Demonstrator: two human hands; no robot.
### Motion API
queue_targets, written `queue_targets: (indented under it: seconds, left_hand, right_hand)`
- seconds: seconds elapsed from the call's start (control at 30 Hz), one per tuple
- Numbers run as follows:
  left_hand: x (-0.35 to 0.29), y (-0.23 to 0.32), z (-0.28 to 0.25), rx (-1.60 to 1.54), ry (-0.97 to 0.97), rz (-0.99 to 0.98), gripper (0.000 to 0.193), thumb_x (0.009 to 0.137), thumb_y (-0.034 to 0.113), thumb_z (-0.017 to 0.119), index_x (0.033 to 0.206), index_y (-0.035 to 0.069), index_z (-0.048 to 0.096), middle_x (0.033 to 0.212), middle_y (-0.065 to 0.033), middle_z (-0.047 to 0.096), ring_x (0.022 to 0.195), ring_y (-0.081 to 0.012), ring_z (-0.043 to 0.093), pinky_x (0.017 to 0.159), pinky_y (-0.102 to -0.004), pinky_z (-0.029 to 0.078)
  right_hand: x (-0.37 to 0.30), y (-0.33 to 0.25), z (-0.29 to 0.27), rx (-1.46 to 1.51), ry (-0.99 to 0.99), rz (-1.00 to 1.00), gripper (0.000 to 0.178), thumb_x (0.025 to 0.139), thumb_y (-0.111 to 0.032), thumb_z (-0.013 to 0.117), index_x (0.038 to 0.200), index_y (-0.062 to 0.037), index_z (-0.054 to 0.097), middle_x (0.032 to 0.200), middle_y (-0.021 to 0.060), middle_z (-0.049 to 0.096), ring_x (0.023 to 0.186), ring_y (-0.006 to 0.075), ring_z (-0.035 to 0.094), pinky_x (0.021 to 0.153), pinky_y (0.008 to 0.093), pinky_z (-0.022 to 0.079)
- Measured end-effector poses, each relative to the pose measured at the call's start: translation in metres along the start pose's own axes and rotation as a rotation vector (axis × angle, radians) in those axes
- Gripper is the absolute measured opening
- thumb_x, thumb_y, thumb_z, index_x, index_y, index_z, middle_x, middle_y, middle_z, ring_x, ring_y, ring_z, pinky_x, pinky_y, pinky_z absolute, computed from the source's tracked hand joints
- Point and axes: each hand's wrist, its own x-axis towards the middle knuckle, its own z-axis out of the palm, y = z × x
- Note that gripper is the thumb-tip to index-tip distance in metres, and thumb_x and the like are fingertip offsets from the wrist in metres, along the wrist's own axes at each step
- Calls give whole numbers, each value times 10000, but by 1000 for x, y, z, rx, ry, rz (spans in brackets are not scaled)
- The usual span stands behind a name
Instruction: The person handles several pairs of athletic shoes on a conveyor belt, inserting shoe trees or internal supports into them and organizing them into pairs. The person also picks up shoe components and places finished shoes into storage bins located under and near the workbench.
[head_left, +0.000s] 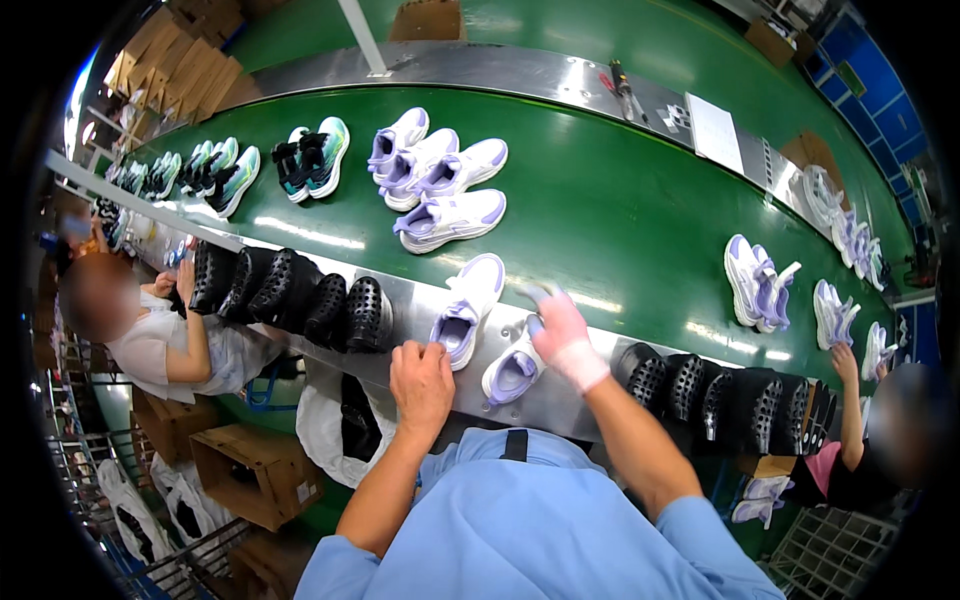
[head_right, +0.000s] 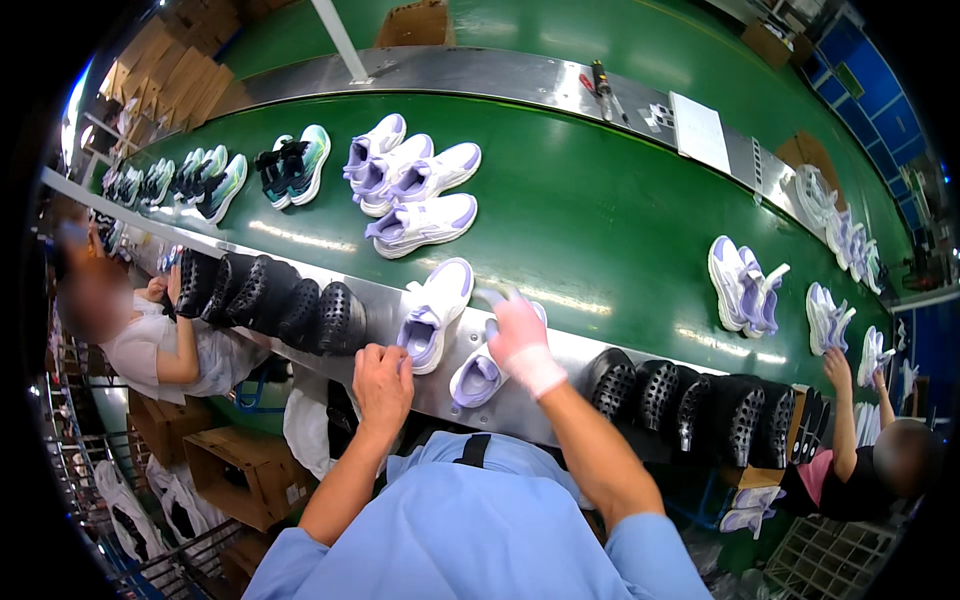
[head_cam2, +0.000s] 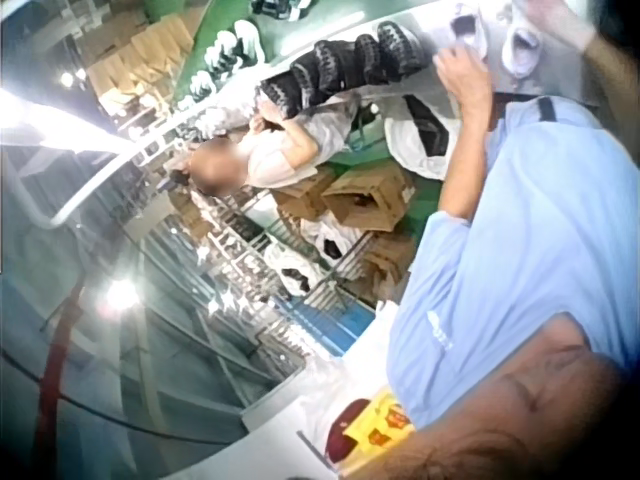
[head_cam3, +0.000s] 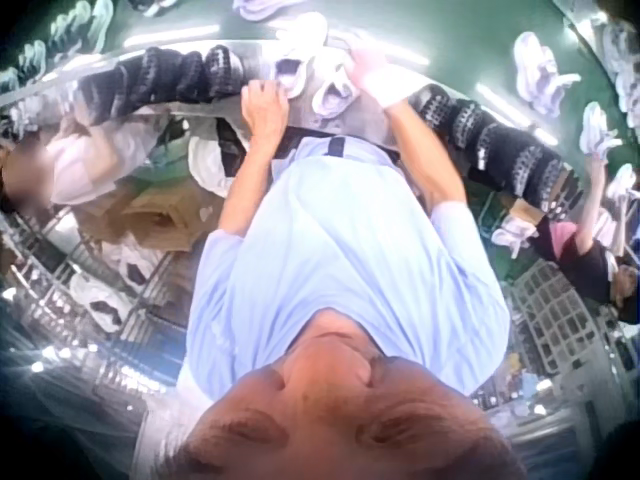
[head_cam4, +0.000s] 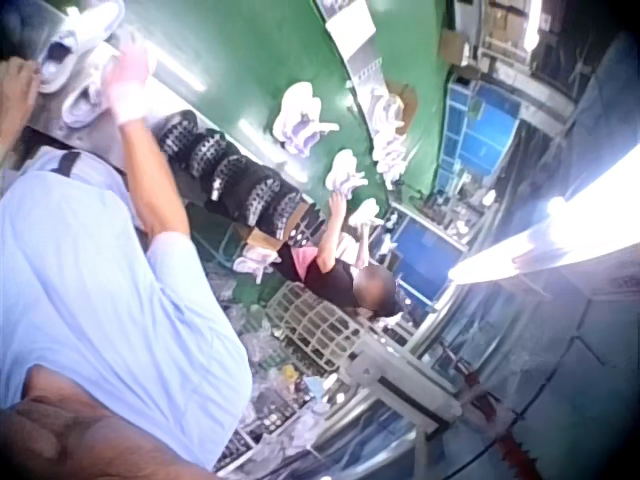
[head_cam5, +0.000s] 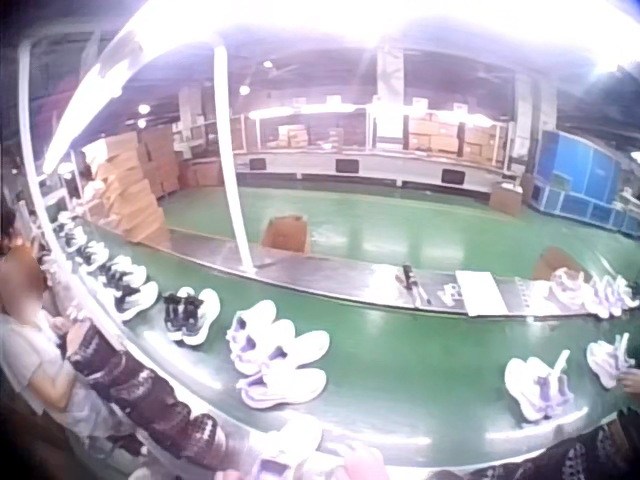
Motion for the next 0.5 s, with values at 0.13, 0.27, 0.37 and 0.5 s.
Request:
queue_targets:
  seconds: [0.13, 0.27, 0.37, 0.5]
  left_hand:
    - [38, 3, 7, -213, -227, -345, 317, 875, 311, 780, 983, 13, 781, 868, -170, 742, 867, -375, 699, 817, -440, 545]
    - [62, -8, 30, -378, -299, -538, 389, 854, 367, 798, 930, -15, 783, 785, -198, 736, 802, -391, 722, 782, -458, 554]
    - [65, -17, 38, -521, -247, -518, 320, 839, 297, 794, 844, -21, 761, 760, -200, 727, 785, -392, 712, 777, -486, 542]
    - [46, -35, 39, -181, -172, -156, 194, 821, 186, 767, 857, 1, 720, 857, -172, 717, 884, -377, 663, 816, -498, 495]
  right_hand:
    - [79, -6, 25, -28, -507, -164, 477, 856, -111, 659, 1331, -154, 654, 1260, 240, 673, 1125, 407, 663, 926, 480, 556]
    - [106, -14, 39, 54, -808, -106, 418, 869, -232, 702, 1247, -55, 689, 1172, 227, 722, 1094, 376, 687, 919, 431, 562]
    - [98, -1, 43, 324, -771, -12, 446, 887, -319, 759, 1218, -24, 706, 1093, 166, 755, 1023, 258, 692, 921, 392, 556]
    - [104, 8, 35, 389, -888, -38, 405, 923, -271, 752, 1248, -35, 700, 1097, 158, 756, 980, 232, 683, 900, 382, 558]
